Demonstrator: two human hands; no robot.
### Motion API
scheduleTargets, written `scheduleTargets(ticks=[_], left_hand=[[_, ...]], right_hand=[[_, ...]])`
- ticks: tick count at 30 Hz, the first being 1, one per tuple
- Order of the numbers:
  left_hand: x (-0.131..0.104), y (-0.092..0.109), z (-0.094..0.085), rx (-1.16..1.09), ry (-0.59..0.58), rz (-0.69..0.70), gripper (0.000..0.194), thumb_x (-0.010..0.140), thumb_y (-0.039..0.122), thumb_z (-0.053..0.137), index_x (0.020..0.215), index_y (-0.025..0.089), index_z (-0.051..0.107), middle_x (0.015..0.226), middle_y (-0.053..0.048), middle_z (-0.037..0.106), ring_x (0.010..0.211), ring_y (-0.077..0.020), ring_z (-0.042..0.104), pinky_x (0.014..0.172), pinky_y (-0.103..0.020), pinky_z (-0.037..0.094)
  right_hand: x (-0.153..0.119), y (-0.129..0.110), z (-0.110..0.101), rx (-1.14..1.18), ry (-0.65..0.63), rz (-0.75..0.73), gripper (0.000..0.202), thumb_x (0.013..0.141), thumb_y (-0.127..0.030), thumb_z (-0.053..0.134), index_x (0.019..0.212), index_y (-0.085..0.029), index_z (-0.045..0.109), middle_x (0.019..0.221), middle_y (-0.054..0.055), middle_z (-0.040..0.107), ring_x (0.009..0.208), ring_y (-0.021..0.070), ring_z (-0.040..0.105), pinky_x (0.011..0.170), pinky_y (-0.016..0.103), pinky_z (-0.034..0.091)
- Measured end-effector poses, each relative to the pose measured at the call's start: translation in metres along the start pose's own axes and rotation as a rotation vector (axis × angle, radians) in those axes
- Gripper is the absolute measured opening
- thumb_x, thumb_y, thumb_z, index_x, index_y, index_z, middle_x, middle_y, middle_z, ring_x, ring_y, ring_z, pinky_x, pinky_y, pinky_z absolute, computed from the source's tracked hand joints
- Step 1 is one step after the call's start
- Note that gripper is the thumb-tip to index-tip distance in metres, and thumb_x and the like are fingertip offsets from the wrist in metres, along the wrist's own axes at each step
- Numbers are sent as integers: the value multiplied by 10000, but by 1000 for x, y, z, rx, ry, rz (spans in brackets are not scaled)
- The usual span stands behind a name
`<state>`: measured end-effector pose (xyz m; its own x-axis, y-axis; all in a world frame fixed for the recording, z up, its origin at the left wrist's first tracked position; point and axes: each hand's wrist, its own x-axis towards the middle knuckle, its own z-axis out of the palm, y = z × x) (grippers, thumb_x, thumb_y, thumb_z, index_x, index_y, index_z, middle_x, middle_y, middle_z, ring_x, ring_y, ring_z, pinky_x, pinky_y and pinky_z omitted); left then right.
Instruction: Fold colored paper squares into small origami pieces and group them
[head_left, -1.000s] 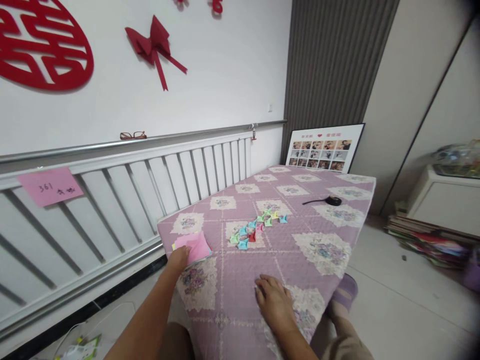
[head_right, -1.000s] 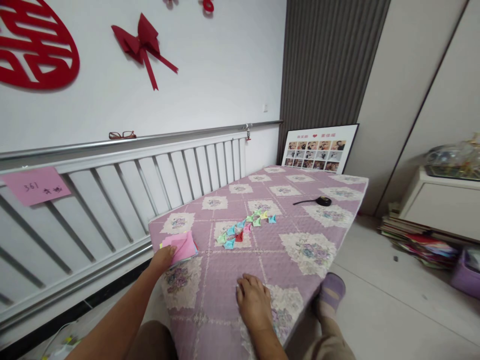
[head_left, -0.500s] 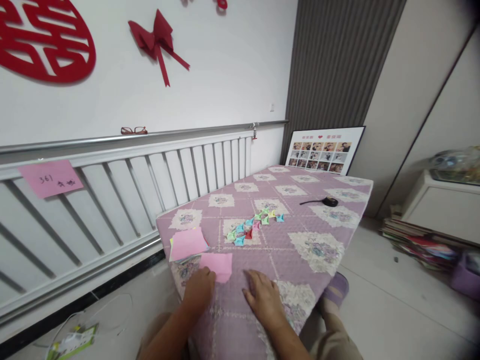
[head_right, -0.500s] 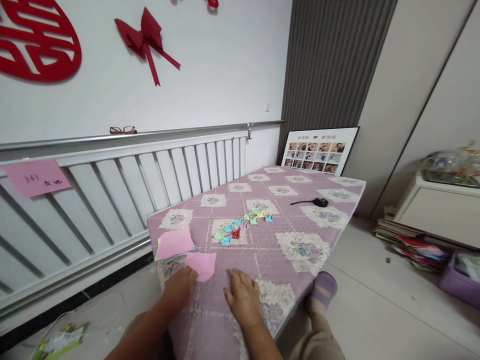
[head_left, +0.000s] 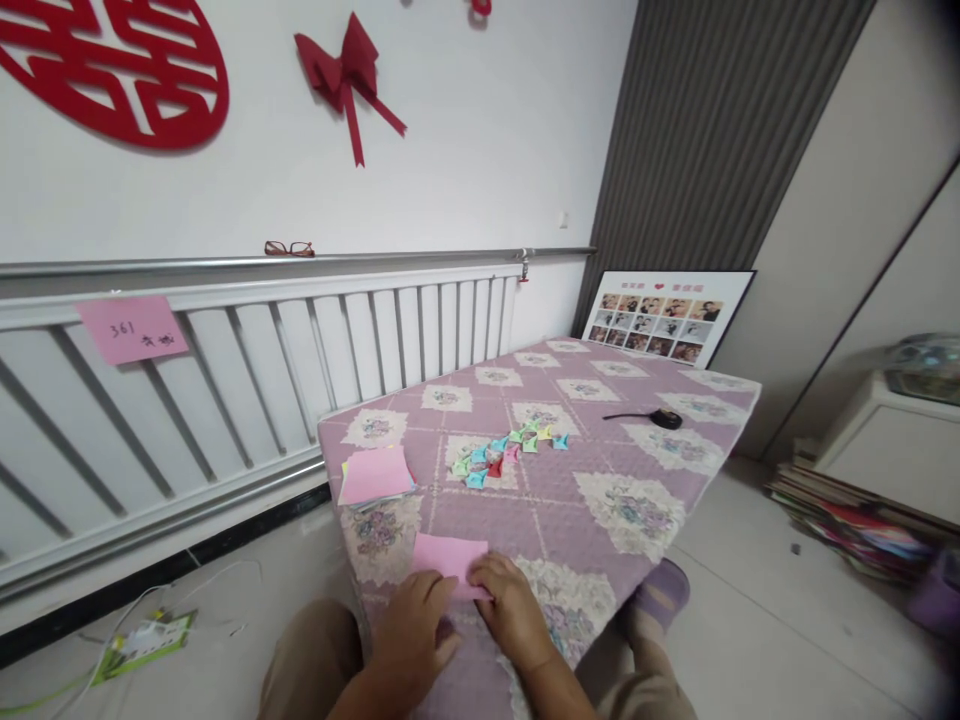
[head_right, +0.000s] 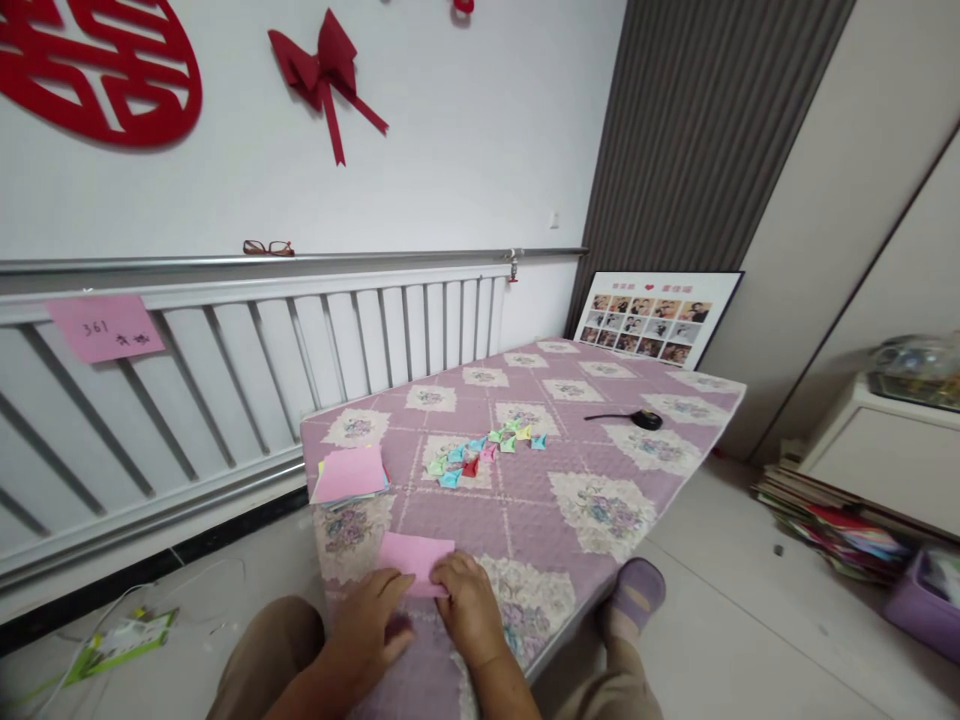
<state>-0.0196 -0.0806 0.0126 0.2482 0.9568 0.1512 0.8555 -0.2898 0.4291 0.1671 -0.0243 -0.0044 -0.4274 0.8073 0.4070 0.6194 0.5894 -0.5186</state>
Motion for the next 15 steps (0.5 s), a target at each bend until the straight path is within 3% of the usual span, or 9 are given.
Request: scheduleTargets(ticks=[3,8,11,15], left_hand=[[-17,-27,2,-31,66,-80,697,669,183,602,1346,230,443,1364,-93,486,1255,-288,407,1087,-446,291],[-28,-64,11,-103,163,-179,618,691,155,527,1305,215,493,1306,-100,538,1214,-269,465,1053,-436,354],[-25,-66,16,-106,174,-101,480,712,133,503,1167,241,614,1220,-90,592,1142,-261,519,990,-411,406],[-23,-59,21,-83,155,8,360,710,88,494,945,271,696,1101,-59,640,1042,-246,565,900,-399,438]], right_hand=[[-3,-3,-1,63,20,24,205,748,-107,508,820,-246,639,923,20,685,966,184,587,905,327,410],[-12,-11,-4,109,-40,15,210,739,-115,500,812,-259,635,949,14,683,1000,188,582,932,347,396],[-19,-16,-6,92,-86,22,225,732,-105,504,826,-257,639,998,23,680,1064,198,562,958,361,380],[-31,-18,-6,50,-116,23,278,730,-175,591,993,-245,646,1129,64,652,1155,234,517,1000,395,354]])
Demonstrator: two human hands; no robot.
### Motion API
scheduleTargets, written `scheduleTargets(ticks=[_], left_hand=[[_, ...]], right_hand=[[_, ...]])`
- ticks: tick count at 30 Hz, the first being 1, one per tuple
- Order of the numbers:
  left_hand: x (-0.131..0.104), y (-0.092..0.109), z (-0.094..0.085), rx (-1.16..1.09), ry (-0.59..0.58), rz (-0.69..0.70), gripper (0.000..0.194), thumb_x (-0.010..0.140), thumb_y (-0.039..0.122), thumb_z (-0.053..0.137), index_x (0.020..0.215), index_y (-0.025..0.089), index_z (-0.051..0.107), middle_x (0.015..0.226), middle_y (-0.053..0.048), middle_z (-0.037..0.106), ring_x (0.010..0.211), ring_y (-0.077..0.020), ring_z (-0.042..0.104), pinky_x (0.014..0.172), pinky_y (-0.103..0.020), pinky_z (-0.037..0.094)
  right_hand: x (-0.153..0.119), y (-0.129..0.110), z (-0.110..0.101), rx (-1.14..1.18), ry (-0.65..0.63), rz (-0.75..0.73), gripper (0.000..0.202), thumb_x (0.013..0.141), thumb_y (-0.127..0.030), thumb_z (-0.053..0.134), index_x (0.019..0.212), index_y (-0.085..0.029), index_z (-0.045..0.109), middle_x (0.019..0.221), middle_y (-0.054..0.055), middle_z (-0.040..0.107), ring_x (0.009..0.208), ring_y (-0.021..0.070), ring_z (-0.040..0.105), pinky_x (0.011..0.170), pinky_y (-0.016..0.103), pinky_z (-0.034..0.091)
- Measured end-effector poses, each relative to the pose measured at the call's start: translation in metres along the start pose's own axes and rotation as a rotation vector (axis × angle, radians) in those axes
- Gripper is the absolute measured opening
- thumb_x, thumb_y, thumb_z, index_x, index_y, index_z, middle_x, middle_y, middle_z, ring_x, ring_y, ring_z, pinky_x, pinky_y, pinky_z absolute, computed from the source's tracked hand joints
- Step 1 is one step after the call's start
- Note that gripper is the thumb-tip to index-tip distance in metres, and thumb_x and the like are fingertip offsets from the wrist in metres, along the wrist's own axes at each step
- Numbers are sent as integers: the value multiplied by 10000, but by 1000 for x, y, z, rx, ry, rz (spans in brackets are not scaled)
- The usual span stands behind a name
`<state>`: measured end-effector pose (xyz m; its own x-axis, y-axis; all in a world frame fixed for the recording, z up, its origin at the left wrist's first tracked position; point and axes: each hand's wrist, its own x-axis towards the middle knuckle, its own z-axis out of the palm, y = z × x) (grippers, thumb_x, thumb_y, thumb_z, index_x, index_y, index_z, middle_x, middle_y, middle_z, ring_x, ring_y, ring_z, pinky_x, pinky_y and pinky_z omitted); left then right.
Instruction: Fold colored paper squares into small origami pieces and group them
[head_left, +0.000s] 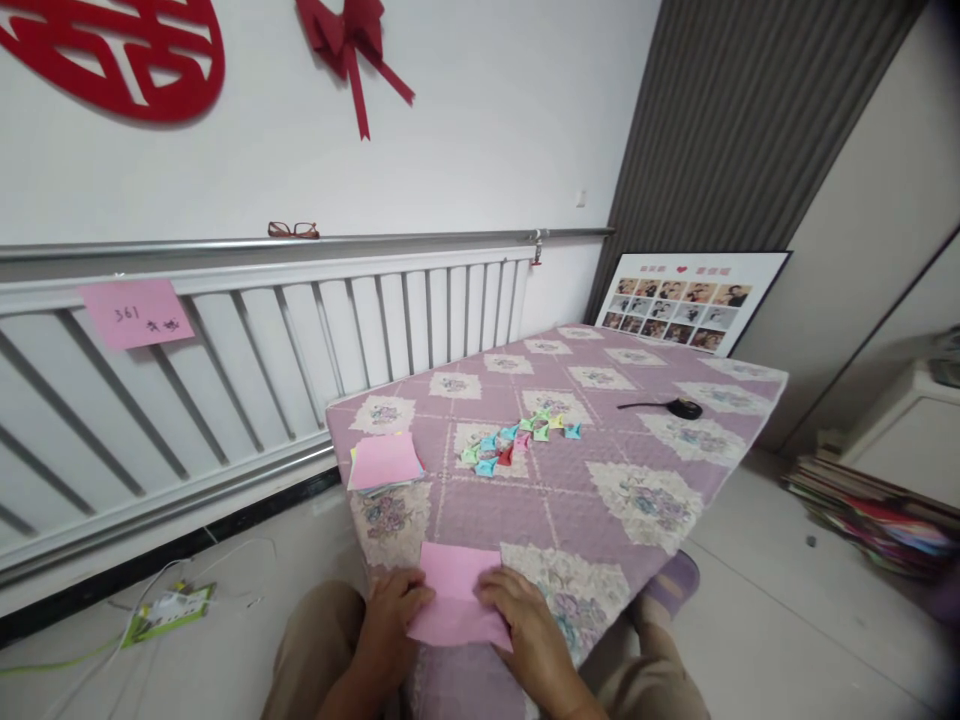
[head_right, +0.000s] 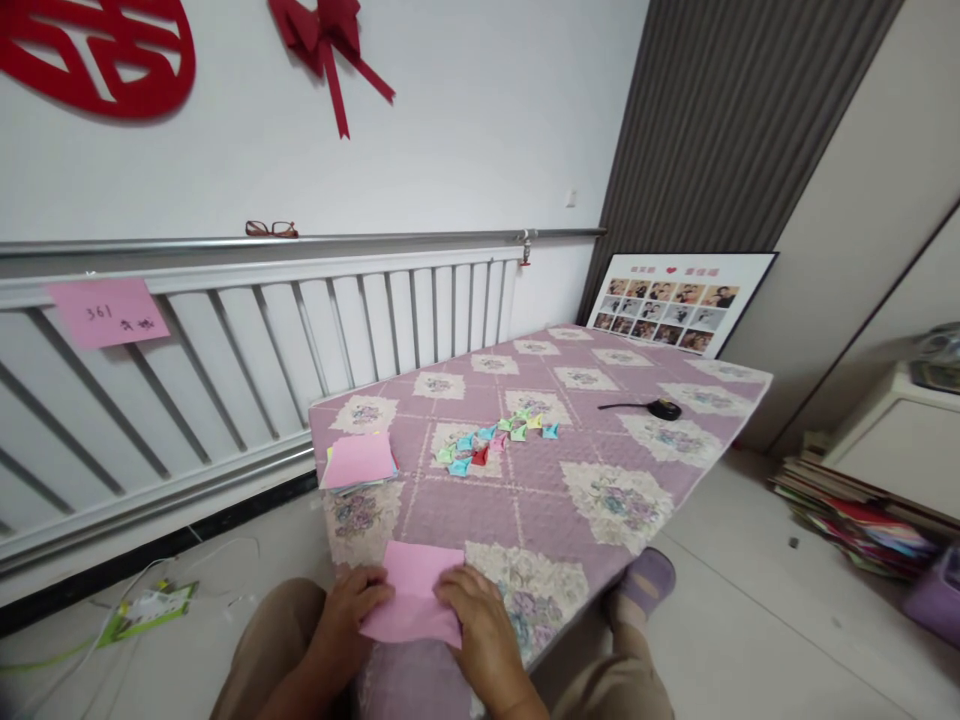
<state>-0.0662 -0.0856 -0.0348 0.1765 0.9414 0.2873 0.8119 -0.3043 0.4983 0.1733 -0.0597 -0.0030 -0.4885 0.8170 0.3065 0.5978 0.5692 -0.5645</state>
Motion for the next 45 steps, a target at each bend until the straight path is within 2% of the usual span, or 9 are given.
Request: scheduleTargets(ticks=[5,11,13,16,18,21,29,39,45], left_hand=[[-11,-2,5,-9,72,105,340,694,109,555,990,226,676,1134,-90,626,1069,-283,542,919,-451,417],[-10,0,0,-92,87,75,352,703,89,521,1007,198,660,1065,-88,628,1025,-256,545,903,-414,418],[-5,3,-3,-102,71,36,331,696,76,498,957,192,666,1024,-82,628,990,-243,550,882,-396,421],[3,5,-6,-91,53,-66,219,746,109,482,843,184,664,968,-75,629,943,-228,555,868,-385,414],[8,6,-8,-66,41,-133,162,802,178,490,781,173,651,961,-81,624,935,-229,549,867,-383,405],[15,8,-11,-8,15,-213,202,843,258,498,714,163,621,928,-82,611,910,-226,538,851,-367,393],[29,17,-18,118,-45,-360,242,846,318,518,668,173,594,831,-43,575,839,-196,520,793,-309,350],[34,20,-19,208,-100,-397,234,825,344,550,667,178,598,848,-42,580,859,-196,513,757,-288,327],[32,21,-17,228,-96,-424,130,811,312,562,790,186,587,882,-34,587,901,-203,514,810,-295,338]], right_hand=[[-15,2,3,-38,0,51,355,697,-147,598,1033,-244,658,1181,67,636,1196,252,490,1020,417,343],[-19,0,6,-91,53,181,448,679,-103,548,1091,-243,655,1222,72,614,1207,253,491,1013,419,365],[-16,-2,5,-92,62,195,377,709,-134,554,1050,-247,669,1216,70,613,1200,252,496,985,401,393],[-10,-4,4,-88,107,233,220,823,-251,523,965,-244,691,1158,74,633,1134,242,540,940,375,423],[-6,-5,5,-95,137,264,243,879,-323,482,963,-242,695,1112,75,647,1076,235,567,921,365,429],[1,-6,7,-130,161,313,284,909,-365,452,966,-233,697,1043,72,661,998,228,583,882,349,435],[10,-6,15,-350,254,370,279,877,-378,526,706,-191,644,889,81,618,853,226,546,809,336,417],[12,-10,16,-464,262,380,177,849,-328,574,733,-203,618,866,59,583,841,220,505,779,319,388],[13,-14,15,-458,252,407,123,839,-299,582,758,-206,586,852,55,582,847,229,511,769,321,382]])
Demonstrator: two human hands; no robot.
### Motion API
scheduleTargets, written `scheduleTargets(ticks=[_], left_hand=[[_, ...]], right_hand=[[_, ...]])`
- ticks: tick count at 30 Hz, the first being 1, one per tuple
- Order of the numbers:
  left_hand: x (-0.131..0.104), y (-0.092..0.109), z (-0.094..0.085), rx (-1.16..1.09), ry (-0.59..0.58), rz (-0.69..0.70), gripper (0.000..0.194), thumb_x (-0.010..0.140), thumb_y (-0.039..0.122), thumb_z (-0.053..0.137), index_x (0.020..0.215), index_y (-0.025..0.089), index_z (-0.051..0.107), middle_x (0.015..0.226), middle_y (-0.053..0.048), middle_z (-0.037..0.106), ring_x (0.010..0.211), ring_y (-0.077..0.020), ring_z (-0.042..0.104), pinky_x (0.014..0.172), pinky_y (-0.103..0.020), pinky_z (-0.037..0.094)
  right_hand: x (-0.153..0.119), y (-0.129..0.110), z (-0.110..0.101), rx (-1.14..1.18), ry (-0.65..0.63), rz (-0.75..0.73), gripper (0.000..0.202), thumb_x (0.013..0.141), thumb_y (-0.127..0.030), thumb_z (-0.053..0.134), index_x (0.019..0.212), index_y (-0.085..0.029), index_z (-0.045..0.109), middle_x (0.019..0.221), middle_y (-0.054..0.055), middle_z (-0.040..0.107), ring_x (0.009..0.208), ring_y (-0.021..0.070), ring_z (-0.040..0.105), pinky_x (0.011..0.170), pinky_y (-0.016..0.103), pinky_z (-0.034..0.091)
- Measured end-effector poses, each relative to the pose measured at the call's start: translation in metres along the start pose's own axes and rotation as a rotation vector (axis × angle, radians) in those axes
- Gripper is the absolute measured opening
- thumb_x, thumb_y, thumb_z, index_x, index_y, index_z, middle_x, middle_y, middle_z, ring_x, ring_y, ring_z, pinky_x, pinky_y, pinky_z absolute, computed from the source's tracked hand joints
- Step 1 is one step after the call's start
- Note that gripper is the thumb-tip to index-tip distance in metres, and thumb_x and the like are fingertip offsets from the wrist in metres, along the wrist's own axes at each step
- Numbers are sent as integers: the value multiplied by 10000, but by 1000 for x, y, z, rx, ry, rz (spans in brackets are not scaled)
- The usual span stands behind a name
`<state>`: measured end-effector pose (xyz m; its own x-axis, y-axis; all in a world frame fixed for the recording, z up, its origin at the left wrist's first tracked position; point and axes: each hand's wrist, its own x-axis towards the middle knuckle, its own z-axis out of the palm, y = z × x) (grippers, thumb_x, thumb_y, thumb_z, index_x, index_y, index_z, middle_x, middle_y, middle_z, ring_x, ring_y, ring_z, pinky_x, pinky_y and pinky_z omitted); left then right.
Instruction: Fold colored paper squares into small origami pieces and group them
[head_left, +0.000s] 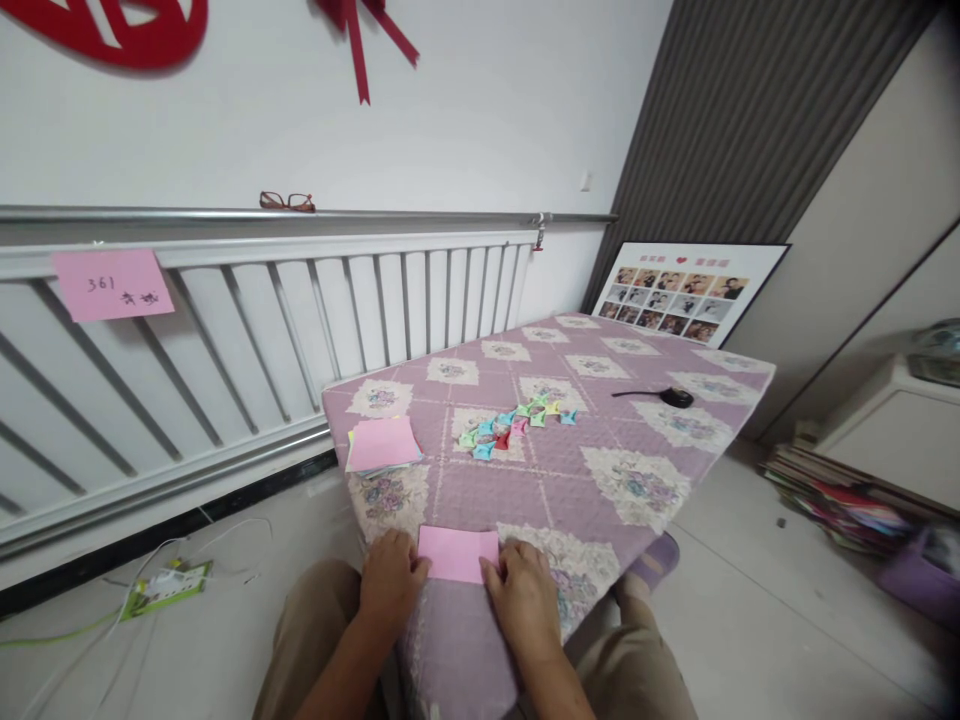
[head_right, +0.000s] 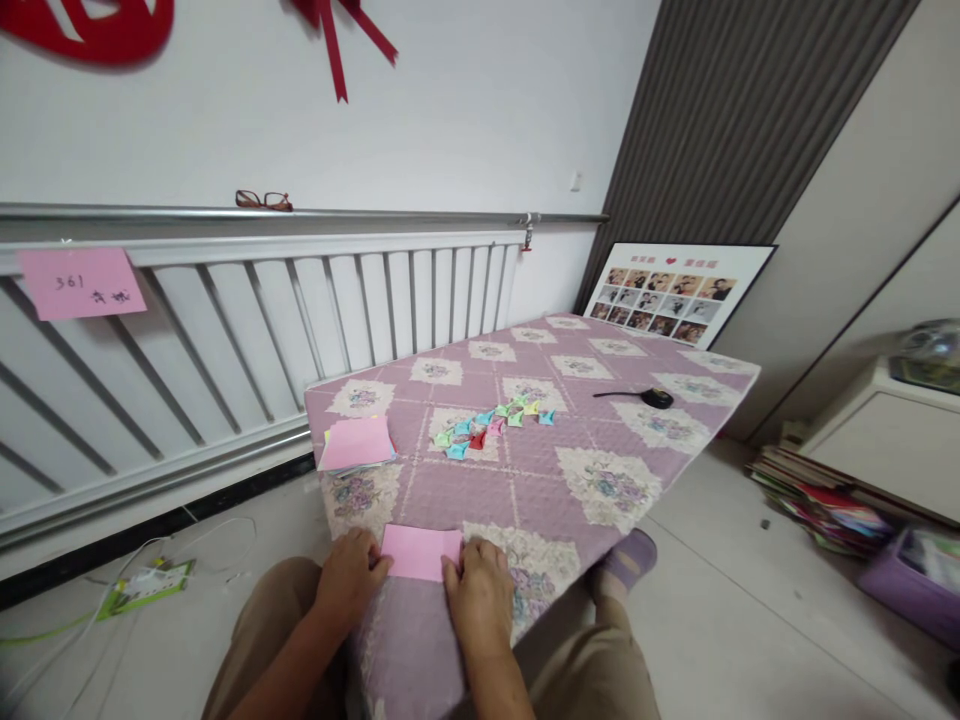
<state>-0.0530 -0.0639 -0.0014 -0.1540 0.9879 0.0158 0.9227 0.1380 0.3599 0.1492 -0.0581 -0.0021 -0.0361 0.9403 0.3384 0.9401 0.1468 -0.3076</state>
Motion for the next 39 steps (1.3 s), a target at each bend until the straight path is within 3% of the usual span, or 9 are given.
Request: scheduleTargets(ticks=[4,8,11,15,17,21,27,34,39], left_hand=[[-4,4,3,-9,53,63,188,826,223,520,992,194,603,1046,-50,595,1025,-220,496,901,-325,335],[-5,6,8,-31,43,315,360,868,146,437,1164,279,592,1308,-28,525,1222,-235,396,999,-381,286],[-1,3,14,-78,-58,477,398,877,140,432,1190,322,597,1299,-4,555,1220,-213,412,1019,-372,283],[2,-1,18,-95,-64,481,405,871,153,443,1183,349,611,1304,7,559,1215,-220,424,1030,-394,287],[1,0,17,-103,-47,476,403,881,167,430,1186,358,610,1299,8,564,1216,-219,425,1033,-398,291],[1,0,17,-126,-46,453,419,866,143,405,1176,318,626,1286,-7,576,1212,-204,435,1043,-384,294],[3,-6,18,-158,-9,392,447,784,87,414,1134,236,650,1293,-38,571,1216,-195,446,1073,-389,281],[1,-15,7,-152,-70,434,460,745,230,567,1204,212,596,1360,-72,509,1270,-238,397,1087,-423,276],[2,-13,9,-155,-84,397,478,720,185,544,1193,233,604,1361,-53,509,1269,-228,395,1082,-409,274]], right_hand=[[-1,1,4,35,22,40,110,812,-251,594,905,-192,583,886,68,602,881,244,529,779,329,385],[-2,4,8,57,49,38,124,828,-218,534,942,-205,580,905,70,615,893,248,538,787,341,395],[-3,7,9,81,81,6,150,844,-197,487,952,-210,590,946,74,623,908,238,541,811,347,403],[-8,8,8,80,134,-102,257,874,-191,450,1079,-198,606,1184,106,600,1133,257,494,931,400,367],[-13,3,7,79,73,-230,329,888,-194,443,1188,-224,575,1288,86,570,1239,256,442,998,445,316],[-26,-19,5,147,-196,-447,492,867,-225,503,1356,-256,452,1393,52,500,1324,228,386,1095,472,226],[-40,-32,4,178,-325,-291,515,837,-334,571,1341,-264,493,1436,56,428,1344,276,361,1101,489,248],[-45,11,6,105,-205,-165,487,852,-383,522,1327,-277,507,1408,67,469,1316,323,395,1025,549,314],[-37,23,2,79,-108,-76,381,827,-334,532,1195,-272,608,1310,88,574,1231,315,482,945,491,370]])
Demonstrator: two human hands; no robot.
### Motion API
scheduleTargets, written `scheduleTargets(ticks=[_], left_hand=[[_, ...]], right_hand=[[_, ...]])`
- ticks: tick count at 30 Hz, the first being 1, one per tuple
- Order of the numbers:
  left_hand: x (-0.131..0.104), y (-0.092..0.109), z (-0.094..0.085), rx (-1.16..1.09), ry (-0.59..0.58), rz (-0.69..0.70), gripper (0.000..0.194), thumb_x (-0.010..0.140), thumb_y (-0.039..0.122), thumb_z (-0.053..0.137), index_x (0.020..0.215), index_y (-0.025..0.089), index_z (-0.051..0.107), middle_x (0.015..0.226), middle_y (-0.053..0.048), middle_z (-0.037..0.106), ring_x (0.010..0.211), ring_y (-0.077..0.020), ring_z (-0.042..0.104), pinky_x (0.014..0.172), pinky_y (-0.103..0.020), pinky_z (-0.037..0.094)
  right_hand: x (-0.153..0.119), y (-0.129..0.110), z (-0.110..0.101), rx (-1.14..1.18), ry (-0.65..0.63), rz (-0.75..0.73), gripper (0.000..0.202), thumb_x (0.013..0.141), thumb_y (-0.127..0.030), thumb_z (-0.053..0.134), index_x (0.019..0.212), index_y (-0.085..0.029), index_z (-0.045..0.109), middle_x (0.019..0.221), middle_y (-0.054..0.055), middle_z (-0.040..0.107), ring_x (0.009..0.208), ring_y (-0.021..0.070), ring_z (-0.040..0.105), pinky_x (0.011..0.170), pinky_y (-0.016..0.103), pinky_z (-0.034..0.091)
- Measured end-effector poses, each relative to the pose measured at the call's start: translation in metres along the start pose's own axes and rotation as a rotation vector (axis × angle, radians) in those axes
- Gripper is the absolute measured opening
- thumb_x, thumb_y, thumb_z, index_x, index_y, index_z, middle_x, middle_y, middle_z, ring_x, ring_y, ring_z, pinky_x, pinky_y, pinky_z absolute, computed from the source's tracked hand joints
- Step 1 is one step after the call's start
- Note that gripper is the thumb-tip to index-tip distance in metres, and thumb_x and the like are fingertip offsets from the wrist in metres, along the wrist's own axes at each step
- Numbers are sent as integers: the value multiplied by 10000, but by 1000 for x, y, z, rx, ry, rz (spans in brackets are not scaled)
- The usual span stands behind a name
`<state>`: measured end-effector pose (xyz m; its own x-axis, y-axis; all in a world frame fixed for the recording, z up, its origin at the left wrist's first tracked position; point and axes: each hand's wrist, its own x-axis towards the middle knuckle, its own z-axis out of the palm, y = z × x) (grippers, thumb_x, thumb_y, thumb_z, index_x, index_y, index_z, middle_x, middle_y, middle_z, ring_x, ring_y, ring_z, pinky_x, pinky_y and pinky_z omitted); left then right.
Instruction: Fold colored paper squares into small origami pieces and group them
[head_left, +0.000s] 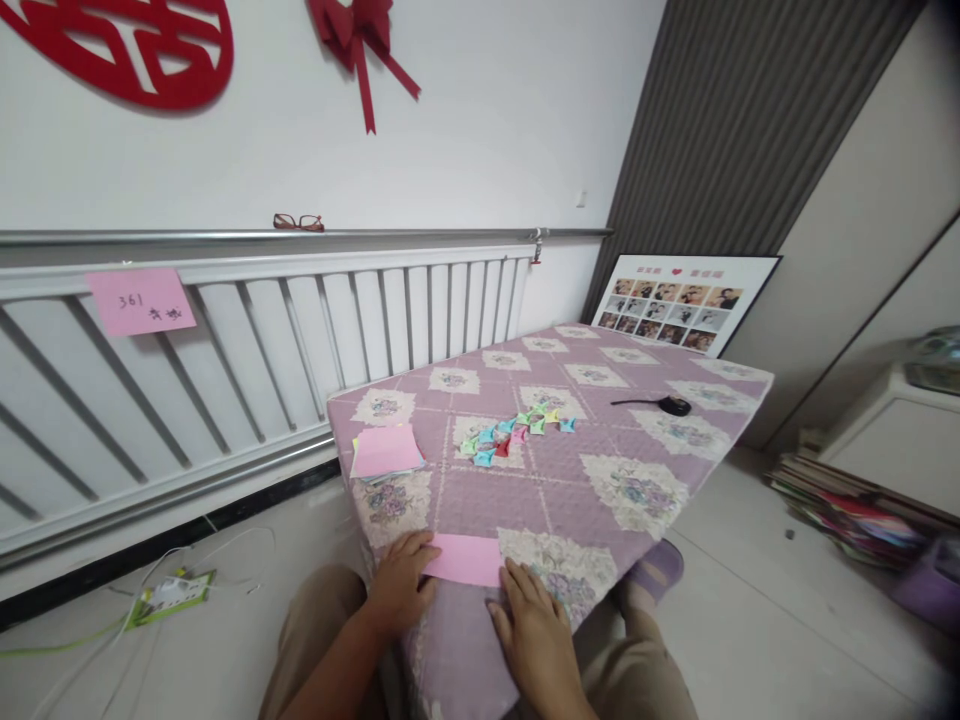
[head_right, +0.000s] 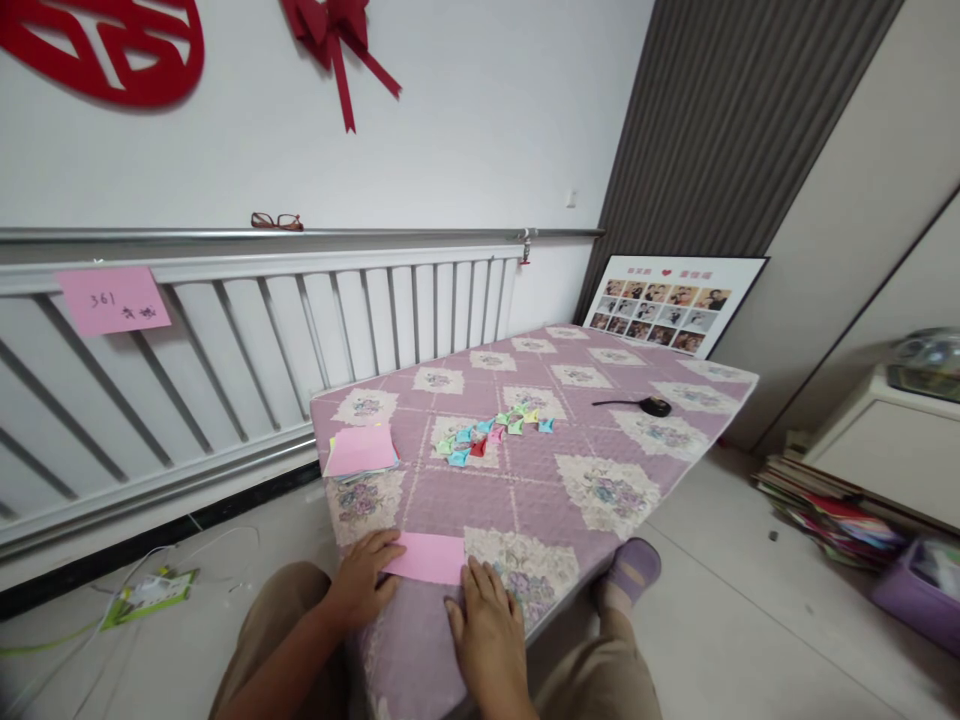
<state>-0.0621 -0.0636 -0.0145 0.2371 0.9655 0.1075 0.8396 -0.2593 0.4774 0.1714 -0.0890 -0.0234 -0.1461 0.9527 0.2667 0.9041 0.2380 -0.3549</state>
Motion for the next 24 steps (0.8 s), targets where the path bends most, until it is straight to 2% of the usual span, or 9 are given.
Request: scheduleTargets(ticks=[4,7,10,15,18,22,24], left_hand=[[-1,5,4,20,74,-27,441,758,149,487,1158,264,632,1331,-29,537,1251,-224,411,1073,-421,281],[-2,7,5,44,112,-4,418,788,139,468,1143,269,645,1305,-33,556,1232,-225,428,1070,-430,294],[-5,7,8,73,143,17,402,801,139,476,1141,268,647,1289,-43,564,1217,-234,440,1063,-446,316],[-20,15,16,117,269,18,332,814,121,475,1026,265,687,1256,-54,576,1219,-273,427,1045,-510,333],[-34,27,19,120,301,91,291,820,131,491,982,274,687,1234,-46,585,1205,-282,433,1052,-531,308],[-50,34,24,61,283,142,290,833,154,495,1037,279,658,1126,-49,625,1095,-258,515,1029,-503,338],[-55,31,27,46,290,119,370,792,132,506,1120,258,623,1148,-68,612,1097,-264,519,1020,-490,354]], right_hand=[[10,-23,-7,-26,95,18,282,819,-235,550,1083,-266,645,1104,85,659,1021,272,582,863,421,382],[15,-47,-2,-6,77,-98,219,835,-181,538,1006,-259,650,950,57,658,894,218,597,777,333,382],[19,-60,11,-25,43,-132,199,850,-125,495,921,-231,648,906,47,635,792,178,593,699,281,375],[22,-59,24,16,87,-163,231,840,-72,439,795,-208,620,838,40,614,741,155,558,677,255,369],[21,-57,22,58,92,-170,232,804,-48,438,747,-201,602,805,44,609,750,162,548,672,252,376],[16,-55,16,144,62,-176,255,782,-27,418,761,-204,601,824,36,616,786,166,561,681,243,400],[13,-50,12,236,58,-177,277,775,-24,406,807,-208,612,849,37,627,809,169,574,717,248,420]])
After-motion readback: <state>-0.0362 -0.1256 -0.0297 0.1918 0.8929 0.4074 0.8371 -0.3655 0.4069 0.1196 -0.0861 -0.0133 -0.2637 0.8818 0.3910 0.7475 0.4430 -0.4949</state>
